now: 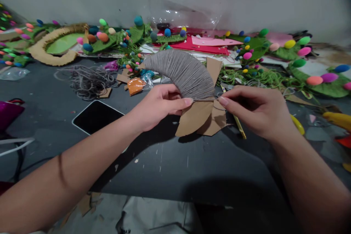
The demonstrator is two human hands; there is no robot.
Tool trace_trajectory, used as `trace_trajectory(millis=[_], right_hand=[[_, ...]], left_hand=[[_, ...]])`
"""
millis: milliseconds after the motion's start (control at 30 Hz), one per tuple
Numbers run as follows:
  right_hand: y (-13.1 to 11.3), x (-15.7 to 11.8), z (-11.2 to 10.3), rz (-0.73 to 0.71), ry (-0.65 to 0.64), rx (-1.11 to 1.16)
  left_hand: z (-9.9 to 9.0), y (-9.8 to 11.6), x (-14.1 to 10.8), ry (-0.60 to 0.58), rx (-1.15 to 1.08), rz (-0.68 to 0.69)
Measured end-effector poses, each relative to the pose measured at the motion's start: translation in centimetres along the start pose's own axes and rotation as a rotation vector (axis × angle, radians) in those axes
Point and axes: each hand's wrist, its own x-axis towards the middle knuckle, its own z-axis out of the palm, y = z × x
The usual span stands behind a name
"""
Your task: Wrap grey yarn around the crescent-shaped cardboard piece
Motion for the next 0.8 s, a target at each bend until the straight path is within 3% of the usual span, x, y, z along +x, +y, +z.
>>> trace_trajectory(millis=[267, 667, 800], right_hand=[[-0.5, 0.2, 1.3, 0.196, 0.007, 0.109], [-0.5, 0.2, 2.0, 0.215, 0.017, 0.123], [-1.0, 0.2, 2.1, 0.263, -0.043, 0.192]], left_hand=[[-0.1, 0.0, -0.3, 0.030, 0.140, -0.009], [-0.1, -0.3, -0.2, 0.015, 0.144, -0.015], [-0.1, -0.4, -0.3, 0.010, 0.156, -0.015]])
